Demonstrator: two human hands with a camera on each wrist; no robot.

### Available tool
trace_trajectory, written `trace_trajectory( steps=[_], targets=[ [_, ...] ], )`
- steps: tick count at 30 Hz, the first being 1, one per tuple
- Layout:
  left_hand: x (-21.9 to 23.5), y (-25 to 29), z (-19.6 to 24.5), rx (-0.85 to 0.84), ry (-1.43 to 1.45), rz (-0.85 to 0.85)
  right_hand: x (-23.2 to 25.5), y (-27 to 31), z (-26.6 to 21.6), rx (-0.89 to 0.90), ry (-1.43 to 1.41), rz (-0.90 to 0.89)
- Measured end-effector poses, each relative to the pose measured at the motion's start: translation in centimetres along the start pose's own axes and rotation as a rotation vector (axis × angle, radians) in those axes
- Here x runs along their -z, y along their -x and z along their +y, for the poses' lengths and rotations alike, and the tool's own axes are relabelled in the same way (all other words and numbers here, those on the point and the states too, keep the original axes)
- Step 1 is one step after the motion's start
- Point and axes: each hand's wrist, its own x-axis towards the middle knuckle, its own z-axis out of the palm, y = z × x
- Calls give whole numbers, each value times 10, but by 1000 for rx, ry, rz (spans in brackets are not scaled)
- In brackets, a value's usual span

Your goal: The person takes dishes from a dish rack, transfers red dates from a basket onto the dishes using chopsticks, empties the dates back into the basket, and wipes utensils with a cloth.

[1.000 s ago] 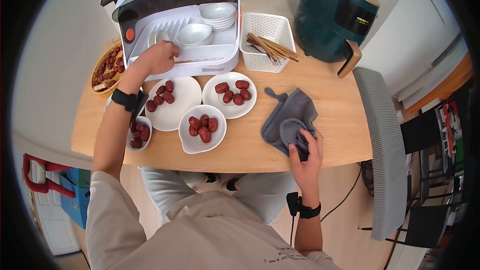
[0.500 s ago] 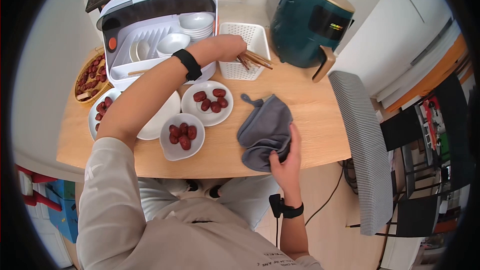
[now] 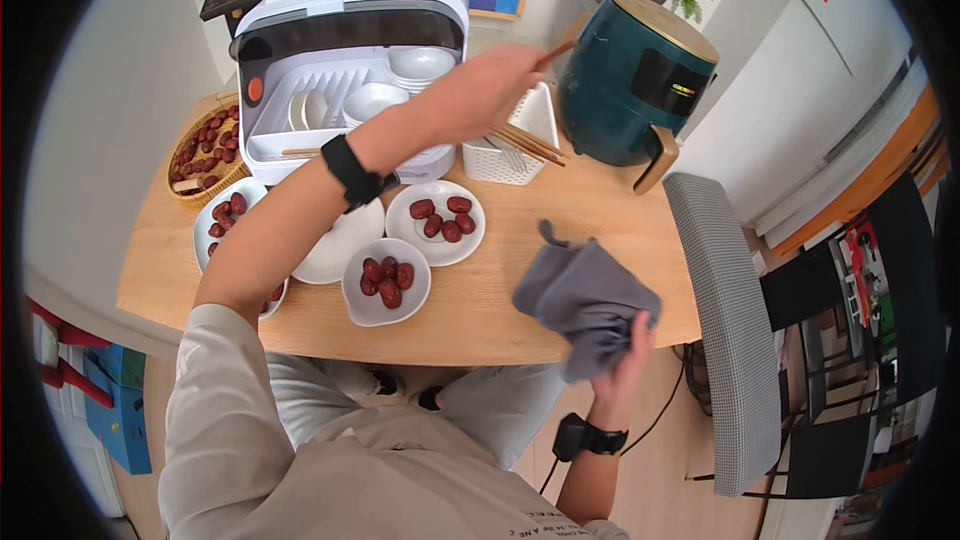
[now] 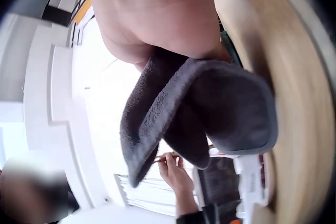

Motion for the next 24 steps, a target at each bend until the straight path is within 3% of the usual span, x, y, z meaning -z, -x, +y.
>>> trace_trajectory(
  steps=[1,3,5,7,8,9,12,15,17,18,21,24],
  targets=[
    [15,1,31,52,106,-64,-4,4,-8,-94,-250,16],
    [25,12,80,126,440,-153,-32,20,-29,-58,-288,-16],
    [12,31,117,143,782,-200,-33,28,-28,-20,-188,-92],
    [10,50,152,132,938,-280,-53,50,-26,201,255,-163],
    [15,55,166,126,982,-336,-61,62,-20,138,210,-222],
    [13,59,170,129,982,-332,-82,66,-20,182,231,-313],
    [3,67,174,334,1281,-71,-107,66,-14,278,239,-330],
    [4,75,169,476,1341,7,-104,65,-9,366,487,-460],
    [1,80,169,507,1340,25,-108,71,-2,358,462,-418],
    [1,82,167,509,1324,50,-99,70,-4,343,548,-547],
    [0,84,163,493,1315,132,-88,66,-4,427,664,-638],
    [23,62,149,563,1361,475,-74,70,-17,355,919,-645]
  ],
)
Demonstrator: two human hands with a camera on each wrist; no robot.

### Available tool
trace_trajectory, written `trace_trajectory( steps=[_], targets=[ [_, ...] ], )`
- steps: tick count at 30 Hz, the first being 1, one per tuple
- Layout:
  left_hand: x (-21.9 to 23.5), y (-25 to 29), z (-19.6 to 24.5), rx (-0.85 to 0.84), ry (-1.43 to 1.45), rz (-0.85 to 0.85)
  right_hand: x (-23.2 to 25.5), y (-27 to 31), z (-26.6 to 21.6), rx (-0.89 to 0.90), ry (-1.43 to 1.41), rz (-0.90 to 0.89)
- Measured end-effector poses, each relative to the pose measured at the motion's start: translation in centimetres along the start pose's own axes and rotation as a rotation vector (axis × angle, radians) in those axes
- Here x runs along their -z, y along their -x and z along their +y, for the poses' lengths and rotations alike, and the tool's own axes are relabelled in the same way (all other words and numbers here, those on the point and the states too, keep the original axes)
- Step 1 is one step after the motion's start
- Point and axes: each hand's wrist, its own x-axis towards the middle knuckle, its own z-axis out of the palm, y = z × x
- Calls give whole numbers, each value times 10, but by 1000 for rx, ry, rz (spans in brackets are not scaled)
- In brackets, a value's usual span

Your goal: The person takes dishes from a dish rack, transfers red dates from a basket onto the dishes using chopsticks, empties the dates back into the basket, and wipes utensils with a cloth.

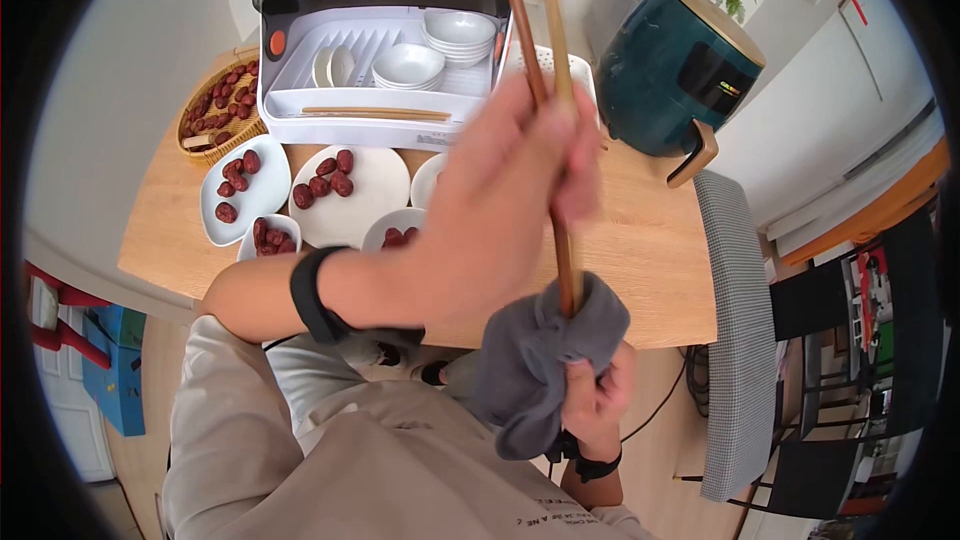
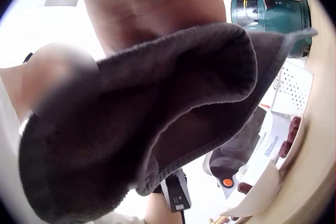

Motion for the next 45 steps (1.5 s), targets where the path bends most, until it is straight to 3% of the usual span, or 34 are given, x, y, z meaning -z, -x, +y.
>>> trace_trajectory(
  steps=[1,3,4,5,6,7,9,12,15,17,18,19,20,21,22,23,24,26,29,33,38,41,43,45],
  targets=[
    [12,-16,10,-67,-39,-65,2,-1,2,1,-5,-5],
    [21,-21,33,58,-599,-282,4,-3,4,-136,-284,534],
    [25,-16,23,62,-600,-280,6,-7,2,-70,-342,633],
    [29,-6,5,43,-740,-543,9,-12,-2,-4,-400,732],
    [27,2,-2,21,-874,-810,14,-12,-4,44,-504,631],
    [25,9,-5,26,-877,-811,12,-12,-7,41,-508,634],
    [20,17,-7,248,-988,-1072,3,-12,-17,-76,-635,614],
    [20,11,-5,308,-1049,-1193,2,-14,-17,-83,-749,499],
    [26,18,-4,416,-917,-1193,-1,-12,-8,-61,-862,465],
    [29,11,10,447,-1050,-1205,-2,-8,-8,-125,-684,611],
    [34,2,19,471,-1189,-1209,5,-10,-14,-305,-538,810],
    [55,-6,20,342,-1306,-1126,15,-13,-13,-316,-605,830],
    [79,-16,23,210,-1416,-1037,30,-19,-11,-282,-843,755],
    [94,-32,33,154,-1398,-818,44,-25,-8,-243,-1078,672],
    [112,-43,42,162,-1539,-604,53,-27,6,-247,-1039,716],
    [149,-60,41,170,-1695,-506,60,-26,25,-254,-994,764],
    [172,-71,47,143,-1790,-467,64,-24,42,-255,-765,755],
    [213,-89,50,277,-1939,-427,62,-19,78,-244,-651,842],
    [254,-92,32,168,-1855,-428,49,-22,93,-275,-556,886],
    [254,-88,21,197,-1940,-491,37,-12,116,-249,-393,758],
    [254,-81,12,43,-1919,-472,34,-6,122,-256,-330,708],
    [205,-90,6,14,-1979,-533,29,-6,123,-226,-272,670],
    [172,-102,-13,-134,-1735,-588,28,-4,125,-240,-240,656],
    [142,-120,-38,-163,-1620,-678,28,-1,126,-180,-498,580]
  ],
)
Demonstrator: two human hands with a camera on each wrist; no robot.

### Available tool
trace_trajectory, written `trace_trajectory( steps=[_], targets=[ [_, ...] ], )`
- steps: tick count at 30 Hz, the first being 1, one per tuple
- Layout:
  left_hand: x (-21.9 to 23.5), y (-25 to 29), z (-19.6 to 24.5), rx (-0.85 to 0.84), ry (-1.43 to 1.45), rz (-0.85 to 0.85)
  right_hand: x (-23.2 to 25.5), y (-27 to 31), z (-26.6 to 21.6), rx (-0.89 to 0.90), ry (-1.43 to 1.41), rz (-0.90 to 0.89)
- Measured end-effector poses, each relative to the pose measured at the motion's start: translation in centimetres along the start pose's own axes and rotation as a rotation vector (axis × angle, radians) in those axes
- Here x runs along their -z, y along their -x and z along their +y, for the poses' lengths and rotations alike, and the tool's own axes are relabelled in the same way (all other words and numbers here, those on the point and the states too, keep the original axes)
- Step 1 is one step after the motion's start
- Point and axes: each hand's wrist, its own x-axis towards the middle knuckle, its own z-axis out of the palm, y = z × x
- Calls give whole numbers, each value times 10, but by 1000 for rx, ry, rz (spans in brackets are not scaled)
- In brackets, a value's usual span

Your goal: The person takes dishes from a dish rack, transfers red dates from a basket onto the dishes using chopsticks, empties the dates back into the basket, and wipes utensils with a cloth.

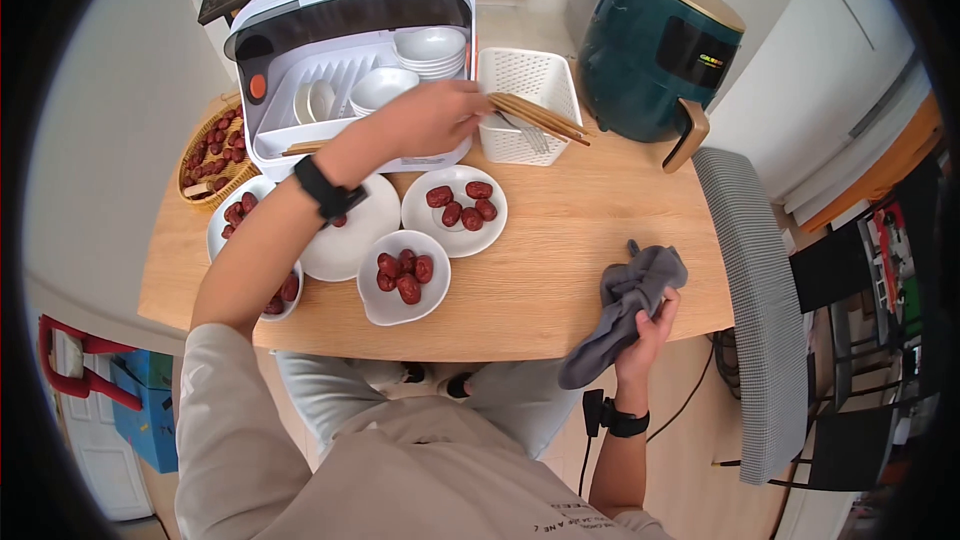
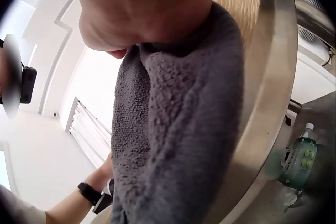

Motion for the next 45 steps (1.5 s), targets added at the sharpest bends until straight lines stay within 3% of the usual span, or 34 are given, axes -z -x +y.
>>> trace_trajectory(
  steps=[2,3,5,8,14,17,19,20,21,22,23,24,26,28,30,33,35,38,40,42,43,44,45],
  targets=[
    [-32,-42,-18,-219,-72,34,1,0,-2,-2,-4,-44],
    [-48,-60,-27,-226,-64,43,1,1,-3,-11,-15,-89],
    [-68,-90,-38,-120,-203,-188,0,1,-4,-12,55,-76],
    [-69,-106,-29,5,-159,-252,2,1,-6,-34,116,-79],
    [-65,-113,-42,-47,-186,-285,3,-2,-3,-28,169,-94],
    [-65,-106,-50,-107,-132,-239,3,-2,-5,14,162,-149],
    [-55,-99,-39,-162,-7,34,8,0,-3,9,153,-155],
    [-49,-97,-31,-157,-6,31,11,1,-3,9,146,-160],
    [-37,-94,-13,-204,11,180,13,1,-4,5,143,-164],
    [-23,-91,5,-250,23,330,13,0,-5,-52,42,-49],
    [-9,-86,27,-278,66,340,12,-1,-7,-112,-59,66],
    [1,-77,50,-303,105,351,8,-2,-16,-116,-67,54],
    [5,-52,88,-502,312,188,-5,3,-51,-112,-510,-25],
    [13,-6,143,-356,567,-236,-19,17,-74,-47,-518,-118],
    [7,32,184,-294,645,-451,-23,41,-79,146,-559,-313],
    [9,69,199,-223,664,-529,-32,75,-84,86,-490,-198],
    [15,91,195,-344,829,-472,-17,99,-89,31,-407,-248],
    [3,127,191,-455,823,-423,27,164,-105,-48,-274,-311],
    [26,135,196,-352,776,-343,22,163,-109,-104,-184,-356],
    [39,136,185,-81,685,-657,27,137,-117,-154,-98,-410],
    [29,149,168,-52,835,-478,-5,106,-112,-176,-57,-440],
    [21,167,149,-23,976,-294,-4,79,-114,-197,-17,-469],
    [35,180,144,260,1179,-157,12,48,-118,-220,18,-490]
  ],
)
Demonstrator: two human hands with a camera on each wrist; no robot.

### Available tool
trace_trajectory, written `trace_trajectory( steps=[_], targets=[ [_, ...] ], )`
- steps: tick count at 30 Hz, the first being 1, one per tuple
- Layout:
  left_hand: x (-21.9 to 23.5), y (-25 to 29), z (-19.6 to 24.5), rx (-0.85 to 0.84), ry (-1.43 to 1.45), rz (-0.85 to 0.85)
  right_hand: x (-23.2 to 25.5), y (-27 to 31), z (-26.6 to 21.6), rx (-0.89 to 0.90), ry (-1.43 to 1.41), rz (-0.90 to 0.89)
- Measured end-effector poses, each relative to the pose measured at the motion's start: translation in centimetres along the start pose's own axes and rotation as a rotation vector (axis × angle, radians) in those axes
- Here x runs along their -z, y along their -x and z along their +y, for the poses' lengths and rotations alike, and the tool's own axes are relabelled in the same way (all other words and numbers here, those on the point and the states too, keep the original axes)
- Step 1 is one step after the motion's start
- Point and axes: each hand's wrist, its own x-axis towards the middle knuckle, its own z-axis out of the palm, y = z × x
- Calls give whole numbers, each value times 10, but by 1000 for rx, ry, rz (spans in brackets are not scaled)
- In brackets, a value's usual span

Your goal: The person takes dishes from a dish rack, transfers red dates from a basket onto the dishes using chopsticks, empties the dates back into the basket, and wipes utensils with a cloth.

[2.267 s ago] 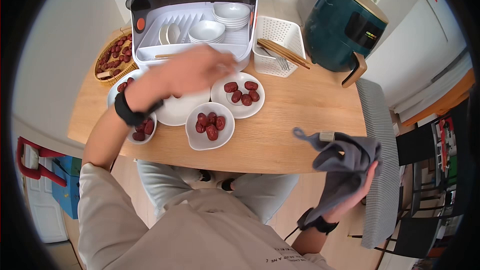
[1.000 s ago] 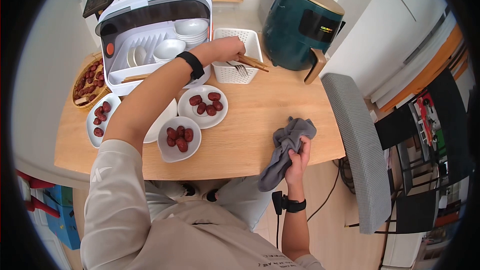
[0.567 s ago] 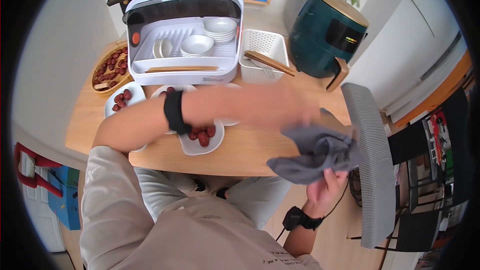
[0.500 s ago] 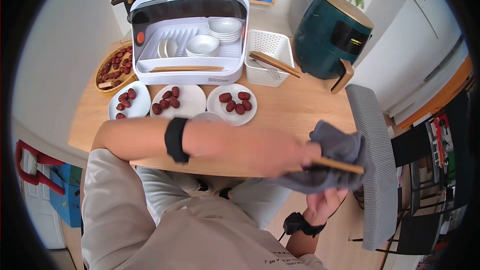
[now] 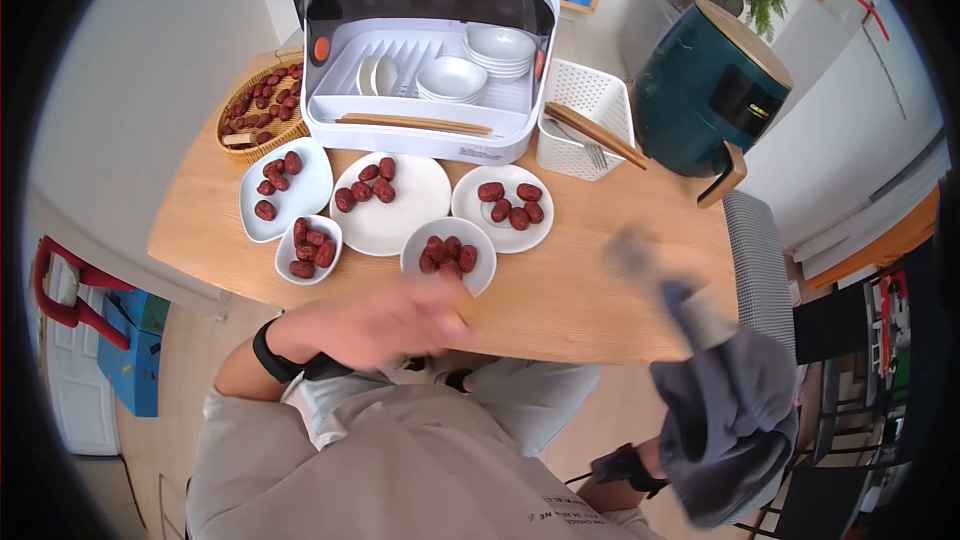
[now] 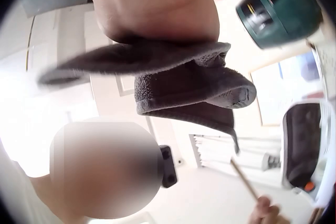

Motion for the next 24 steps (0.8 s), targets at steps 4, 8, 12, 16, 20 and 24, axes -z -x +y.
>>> trace_trajectory(
  steps=[4,8,12,16,20,24],
  targets=[
    [-6,-3,-11,-401,528,202,-62,-19,9,-143,129,-42],
    [-51,-35,-6,-672,733,242,-148,-65,1,93,422,-334],
    [-53,-35,-13,-575,717,279,-151,-68,15,203,330,-303],
    [-48,-40,-4,-621,805,500,-139,-65,19,124,425,-391],
    [25,-40,15,-586,356,809,-101,-62,20,36,479,-93],
    [108,-61,7,-72,-927,642,-31,-76,42,110,198,540]
  ],
)
